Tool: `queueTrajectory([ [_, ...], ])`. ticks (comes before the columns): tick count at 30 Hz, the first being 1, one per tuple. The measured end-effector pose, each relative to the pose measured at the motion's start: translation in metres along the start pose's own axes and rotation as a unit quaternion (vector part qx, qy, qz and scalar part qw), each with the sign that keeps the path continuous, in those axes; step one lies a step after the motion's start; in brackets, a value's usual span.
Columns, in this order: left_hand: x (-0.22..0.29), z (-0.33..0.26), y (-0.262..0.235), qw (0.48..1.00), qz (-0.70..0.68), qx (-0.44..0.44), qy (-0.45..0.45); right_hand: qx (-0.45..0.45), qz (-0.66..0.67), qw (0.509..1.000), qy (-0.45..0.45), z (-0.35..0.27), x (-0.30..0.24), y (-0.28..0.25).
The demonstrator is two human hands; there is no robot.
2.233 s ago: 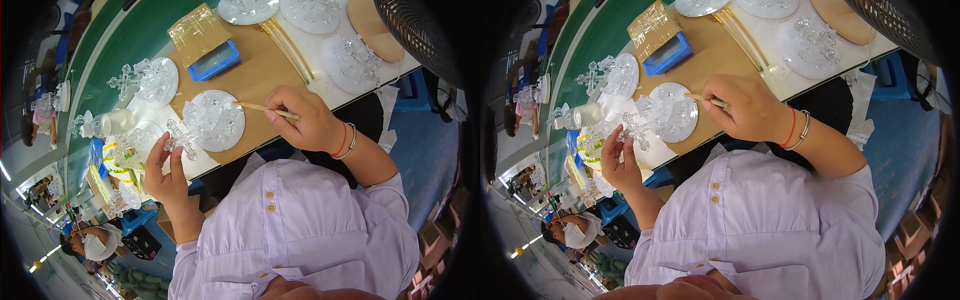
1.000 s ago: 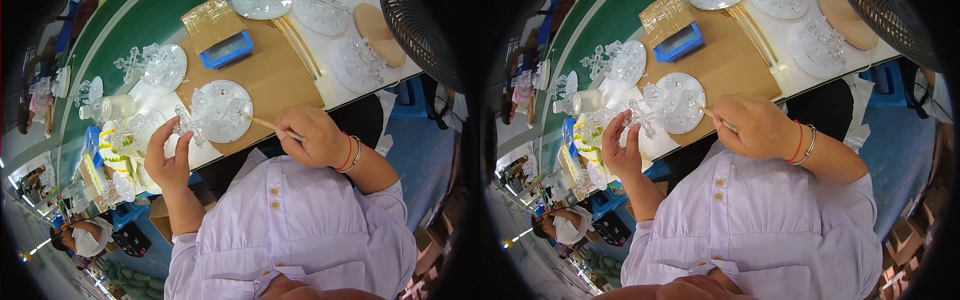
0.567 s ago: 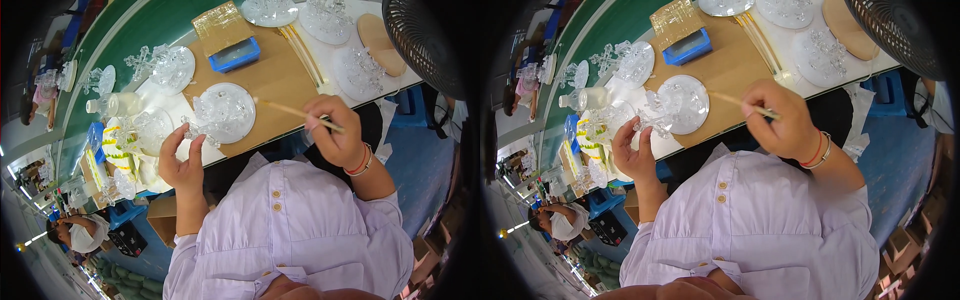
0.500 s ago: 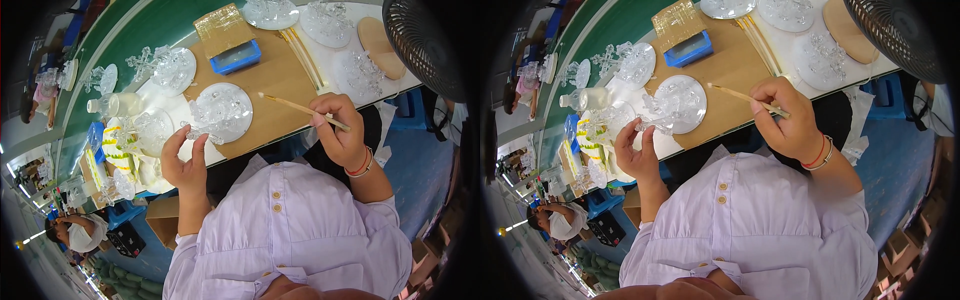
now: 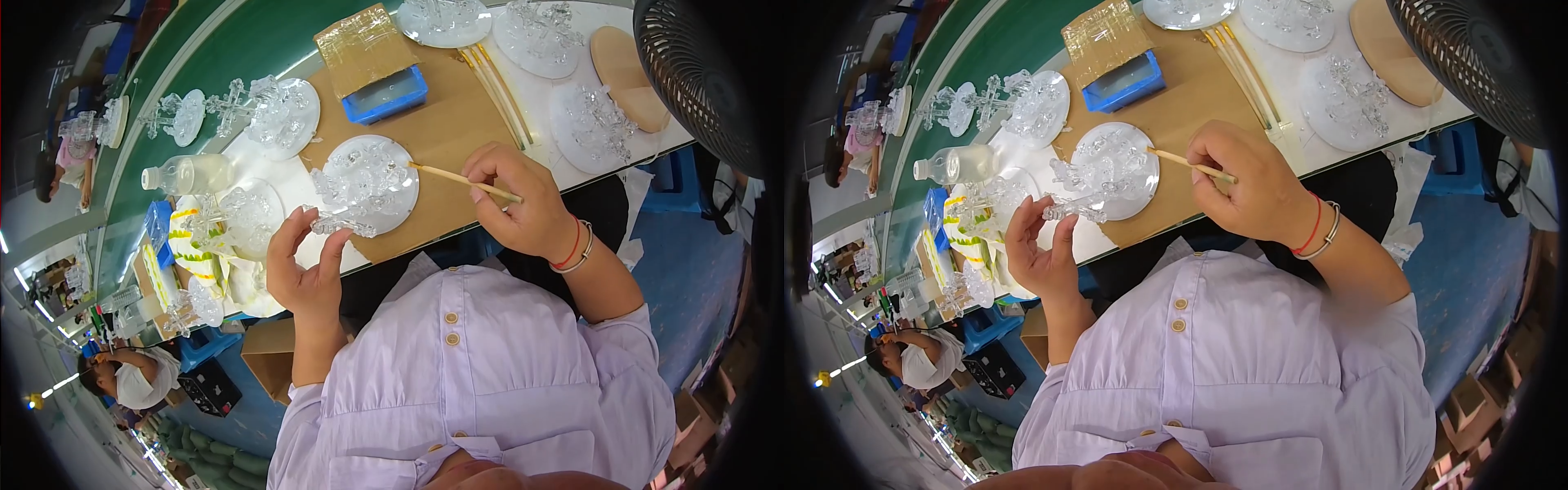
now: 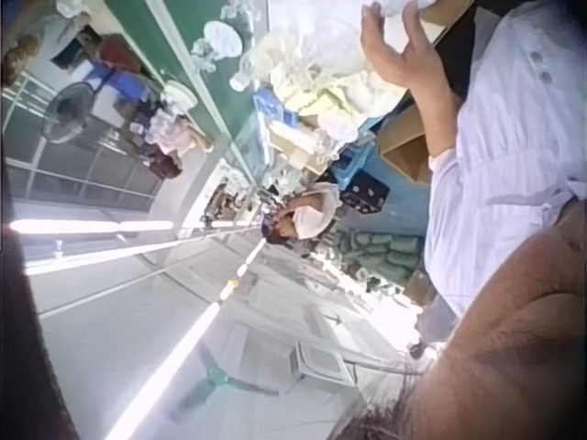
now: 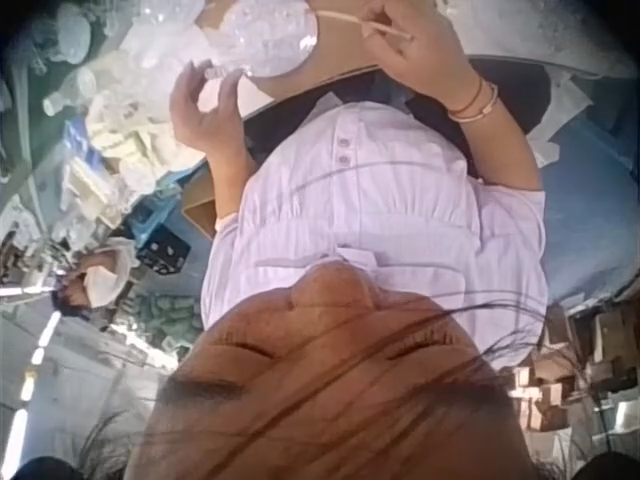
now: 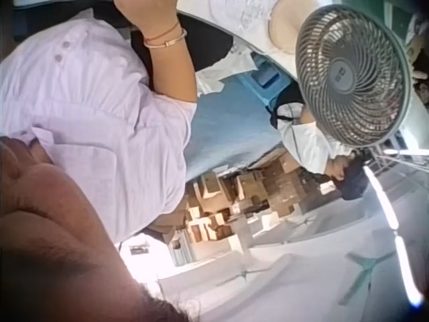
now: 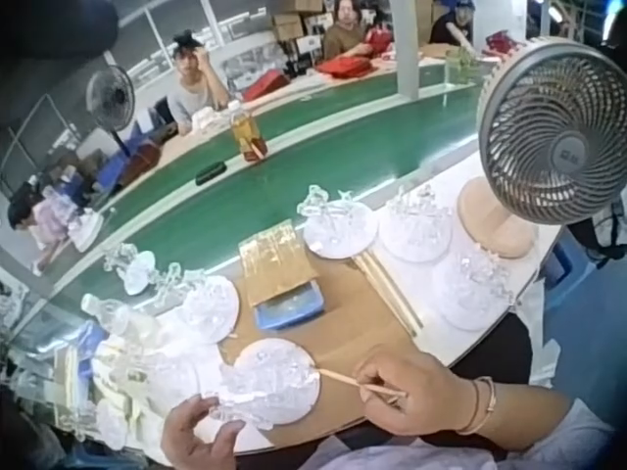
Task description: Applying adhesive to clear decorative lighting components using a wooden stick on an assembly line.
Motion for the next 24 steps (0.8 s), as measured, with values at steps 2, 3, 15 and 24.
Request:
queueTrajectory([
  [2,0.001,0.000,-0.002,1.000,-0.010,-0.007,-0.008,-0.005,0.001,1.000,-0.001,0.001,0.001,0.000],
  [3,0.000,0.001,-0.001,1.000,-0.023,-0.014,-0.012,-0.011,0.000,1.000,-0.001,0.001,0.002,0.001],
  [15,-0.003,0.002,-0.001,0.997,-0.058,-0.021,-0.043,-0.033,0.028,0.998,-0.035,-0.003,-0.007,0.013],
  [24,-0.004,0.002,-0.001,0.998,-0.051,-0.017,-0.045,-0.023,0.009,0.999,-0.027,-0.004,-0.010,0.013],
])
Point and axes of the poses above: each hand's wrist, its own z-axis towards the middle knuckle, its own y-axis out of the palm, x = y × z, the point moved 9 cm from there along z, towards the middle knuckle, and after that the axes turned 12 degrees about -y, right-handed, at the moved point
